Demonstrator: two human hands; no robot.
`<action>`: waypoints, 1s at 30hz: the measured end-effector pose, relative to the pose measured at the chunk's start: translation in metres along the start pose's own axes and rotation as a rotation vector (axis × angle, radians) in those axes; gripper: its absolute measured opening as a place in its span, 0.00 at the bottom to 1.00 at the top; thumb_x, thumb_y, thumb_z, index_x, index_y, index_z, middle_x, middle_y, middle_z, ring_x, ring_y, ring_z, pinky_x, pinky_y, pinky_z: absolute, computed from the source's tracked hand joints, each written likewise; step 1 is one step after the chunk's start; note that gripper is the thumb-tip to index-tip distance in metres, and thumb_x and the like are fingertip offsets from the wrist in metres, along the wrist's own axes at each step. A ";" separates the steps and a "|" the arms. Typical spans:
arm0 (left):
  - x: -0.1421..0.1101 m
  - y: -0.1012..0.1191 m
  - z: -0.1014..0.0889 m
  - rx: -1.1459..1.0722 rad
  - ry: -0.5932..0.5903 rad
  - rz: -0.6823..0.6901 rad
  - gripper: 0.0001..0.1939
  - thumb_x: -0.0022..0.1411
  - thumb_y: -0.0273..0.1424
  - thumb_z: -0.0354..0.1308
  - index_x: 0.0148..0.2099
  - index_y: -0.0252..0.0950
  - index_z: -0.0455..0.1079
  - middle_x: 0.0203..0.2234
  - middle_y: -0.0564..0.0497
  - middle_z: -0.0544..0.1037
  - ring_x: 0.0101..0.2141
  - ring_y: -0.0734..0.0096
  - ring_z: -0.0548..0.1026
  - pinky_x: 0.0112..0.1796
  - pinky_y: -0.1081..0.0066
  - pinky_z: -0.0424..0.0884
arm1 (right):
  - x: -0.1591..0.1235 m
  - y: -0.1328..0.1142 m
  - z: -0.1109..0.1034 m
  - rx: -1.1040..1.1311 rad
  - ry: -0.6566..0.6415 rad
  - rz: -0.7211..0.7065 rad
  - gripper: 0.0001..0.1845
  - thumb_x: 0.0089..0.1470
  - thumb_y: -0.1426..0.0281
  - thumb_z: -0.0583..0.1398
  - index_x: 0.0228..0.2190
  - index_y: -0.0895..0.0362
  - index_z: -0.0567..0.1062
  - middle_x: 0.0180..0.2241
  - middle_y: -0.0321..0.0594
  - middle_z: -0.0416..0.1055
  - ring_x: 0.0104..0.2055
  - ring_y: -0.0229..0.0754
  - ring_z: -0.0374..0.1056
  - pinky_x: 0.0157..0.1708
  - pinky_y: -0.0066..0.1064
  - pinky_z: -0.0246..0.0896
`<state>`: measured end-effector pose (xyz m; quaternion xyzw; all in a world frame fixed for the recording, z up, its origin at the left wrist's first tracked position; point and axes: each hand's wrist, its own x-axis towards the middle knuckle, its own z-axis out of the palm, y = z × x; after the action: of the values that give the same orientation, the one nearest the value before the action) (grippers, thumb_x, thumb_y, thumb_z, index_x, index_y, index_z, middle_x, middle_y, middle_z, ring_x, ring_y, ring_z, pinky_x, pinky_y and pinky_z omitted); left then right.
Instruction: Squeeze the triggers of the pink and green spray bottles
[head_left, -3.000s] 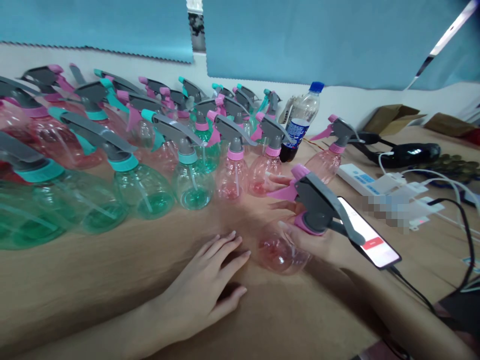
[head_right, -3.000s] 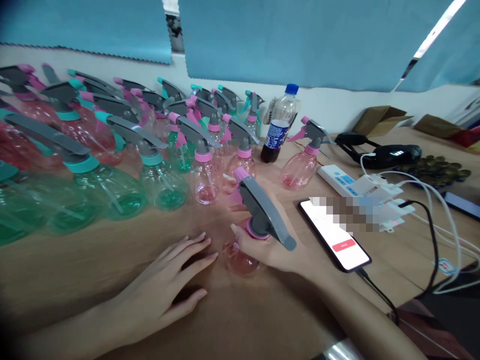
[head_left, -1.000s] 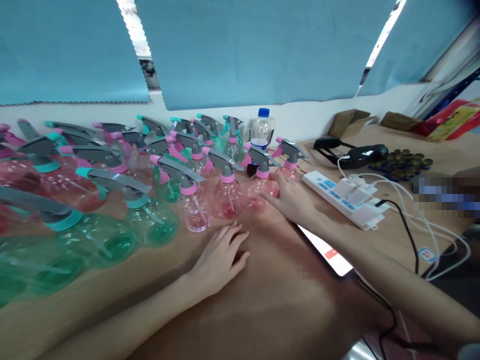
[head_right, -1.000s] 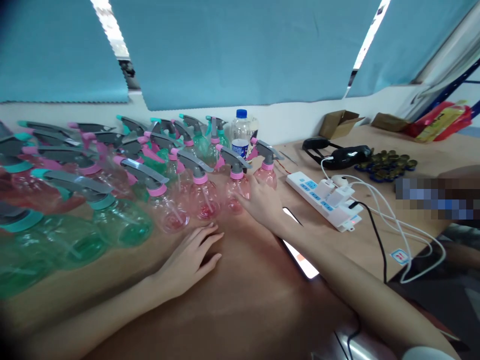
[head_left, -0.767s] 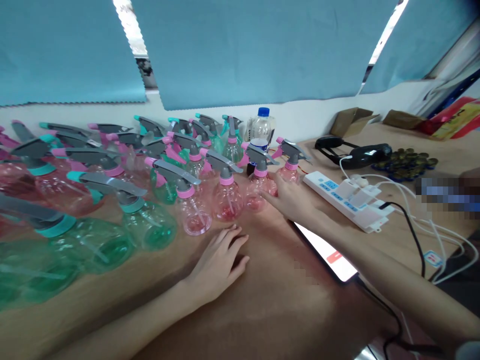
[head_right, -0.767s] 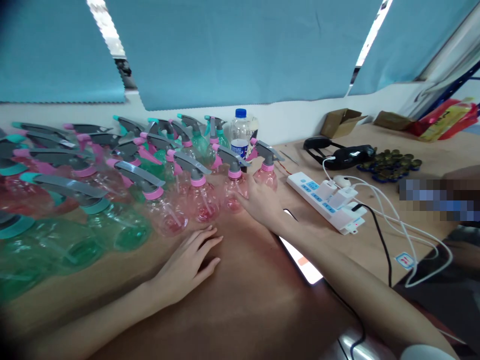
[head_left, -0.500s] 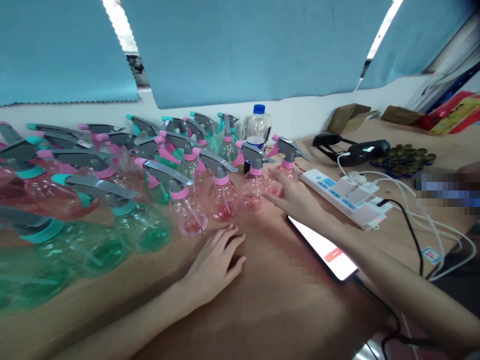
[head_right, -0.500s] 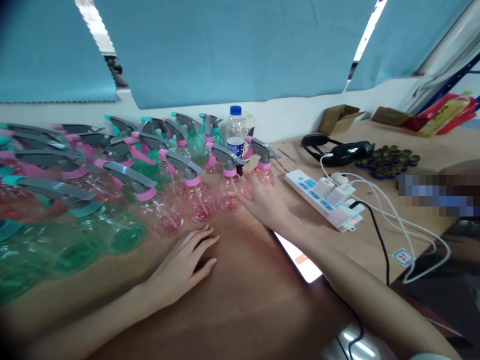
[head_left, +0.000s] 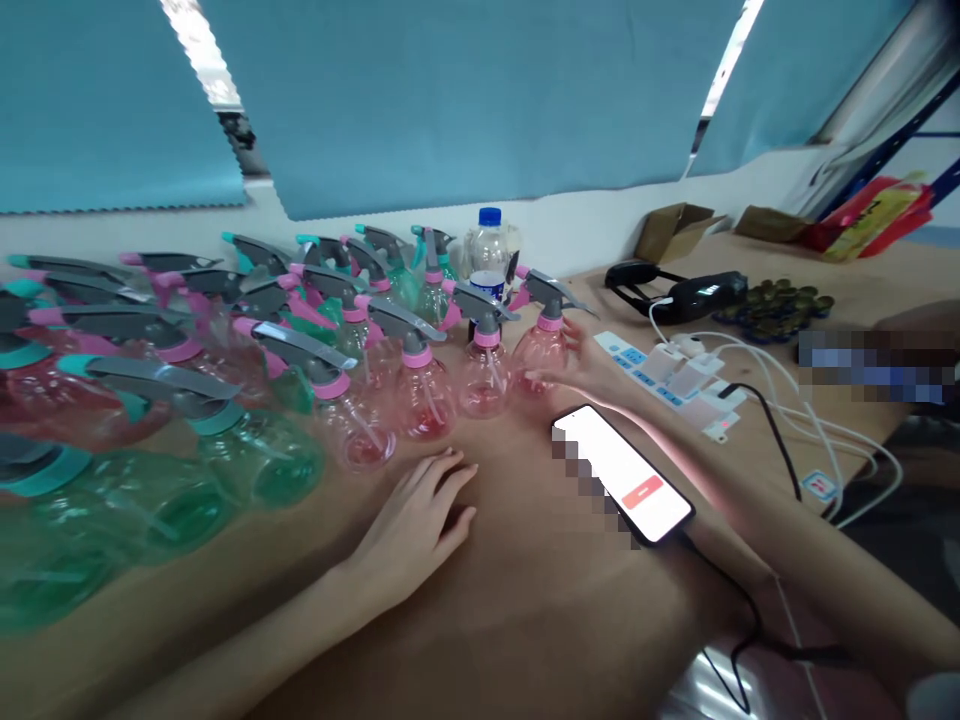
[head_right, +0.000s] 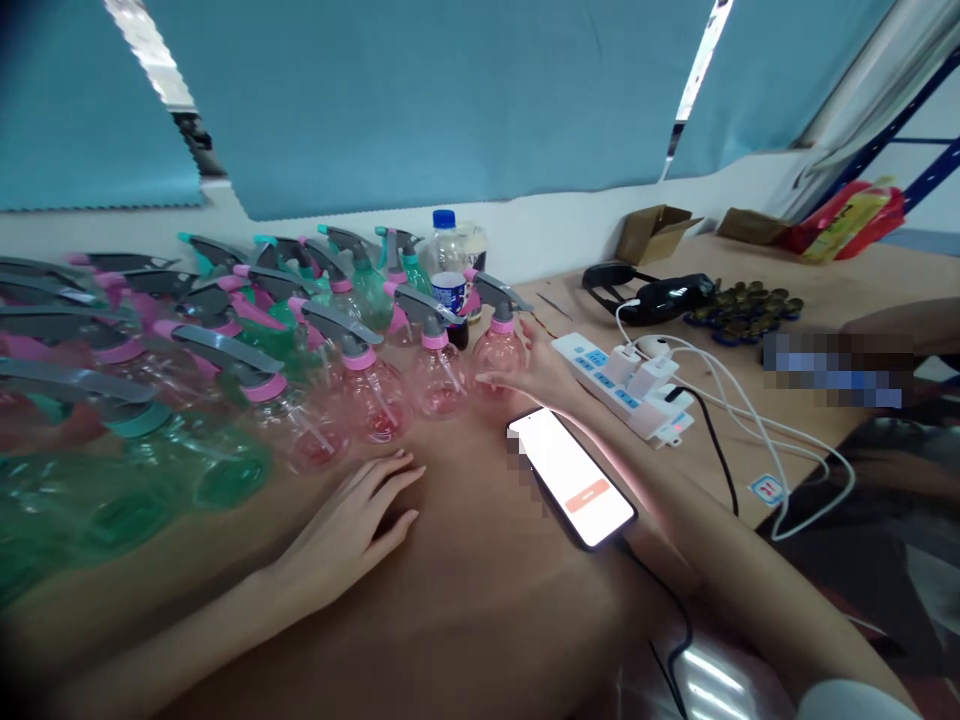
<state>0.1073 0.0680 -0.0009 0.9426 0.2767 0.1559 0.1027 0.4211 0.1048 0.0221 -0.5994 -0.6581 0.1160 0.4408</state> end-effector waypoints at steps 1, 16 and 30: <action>0.000 0.002 0.000 0.000 -0.003 -0.001 0.18 0.66 0.30 0.51 0.57 0.36 0.63 0.55 0.41 0.69 0.56 0.53 0.66 0.54 0.50 0.65 | 0.002 0.000 0.004 0.037 -0.007 -0.016 0.47 0.41 0.50 0.67 0.57 0.59 0.59 0.57 0.56 0.65 0.54 0.52 0.68 0.48 0.43 0.67; 0.002 0.019 -0.004 -0.122 0.035 -0.002 0.17 0.66 0.28 0.50 0.57 0.40 0.61 0.54 0.45 0.68 0.55 0.57 0.68 0.54 0.53 0.65 | -0.033 -0.030 -0.026 -0.017 0.207 0.074 0.39 0.41 0.53 0.69 0.49 0.59 0.65 0.48 0.52 0.72 0.46 0.54 0.71 0.45 0.45 0.66; -0.003 0.038 -0.008 -0.490 0.081 -0.141 0.49 0.52 0.38 0.68 0.68 0.43 0.42 0.63 0.38 0.56 0.61 0.43 0.58 0.56 0.41 0.58 | -0.127 -0.117 0.019 0.060 -0.120 0.044 0.36 0.41 0.51 0.68 0.48 0.52 0.65 0.46 0.45 0.71 0.46 0.52 0.70 0.44 0.47 0.68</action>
<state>0.1205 0.0364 0.0168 0.8610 0.2997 0.2483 0.3276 0.3138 -0.0307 0.0344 -0.5922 -0.6661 0.1814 0.4157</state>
